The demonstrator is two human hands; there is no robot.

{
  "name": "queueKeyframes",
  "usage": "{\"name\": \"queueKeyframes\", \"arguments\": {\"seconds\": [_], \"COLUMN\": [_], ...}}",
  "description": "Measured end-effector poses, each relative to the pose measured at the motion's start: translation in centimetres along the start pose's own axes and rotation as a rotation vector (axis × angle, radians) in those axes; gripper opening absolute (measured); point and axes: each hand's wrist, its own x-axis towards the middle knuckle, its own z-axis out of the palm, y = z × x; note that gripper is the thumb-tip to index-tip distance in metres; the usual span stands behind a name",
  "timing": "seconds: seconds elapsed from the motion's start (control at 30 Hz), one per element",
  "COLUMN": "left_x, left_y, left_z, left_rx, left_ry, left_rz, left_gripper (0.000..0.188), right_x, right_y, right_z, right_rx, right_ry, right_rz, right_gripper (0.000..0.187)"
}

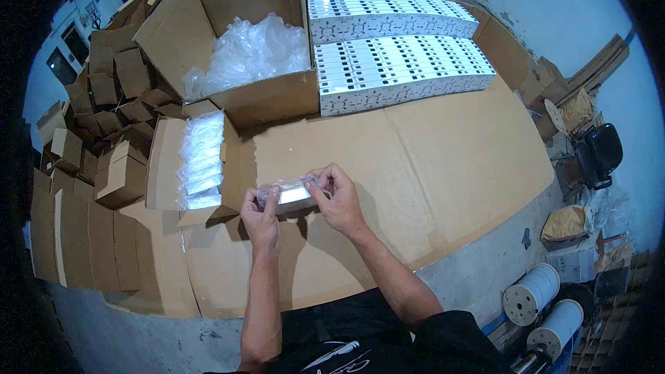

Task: Pack small white electronic devices or boxes into clear plastic bags and then into cardboard boxes.

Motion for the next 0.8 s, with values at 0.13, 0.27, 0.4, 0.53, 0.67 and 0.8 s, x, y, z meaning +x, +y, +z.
{"name": "queueKeyframes", "arguments": {"seconds": [0.13,0.27,0.4,0.53,0.67,0.8], "left_x": [0.1,0.1,-0.9,-2.0,-0.4,0.7], "left_y": [0.0,0.0,2.5,4.6,4.9,5.1], "left_z": [0.0,-0.3,2.8,1.3,0.1,-0.8], "left_rx": [-0.001,0.016,0.165,0.742,0.875,0.685], "left_ry": [0.006,-0.001,0.304,0.017,-0.394,-0.476], "left_rz": [-0.049,-0.044,0.477,0.935,0.782,0.461], "left_gripper": [0.021,0.021,0.021,0.024,0.034,0.034], "right_x": [-0.4,-0.1,-0.2,0.0,0.3,0.8], "right_y": [-2.4,-2.7,-3.3,-3.1,-3.6,-3.9], "right_z": [1.0,-0.9,-1.0,-1.6,-1.7,-2.3], "right_rx": [-0.138,-0.516,-0.421,-0.352,-0.351,-0.506], "right_ry": [0.094,-0.185,-0.181,-0.214,-0.257,-0.298], "right_rz": [-0.187,-0.48,0.06,-0.004,0.056,-0.04], "right_gripper": [0.019,0.029,0.027,0.027,0.028,0.029]}}
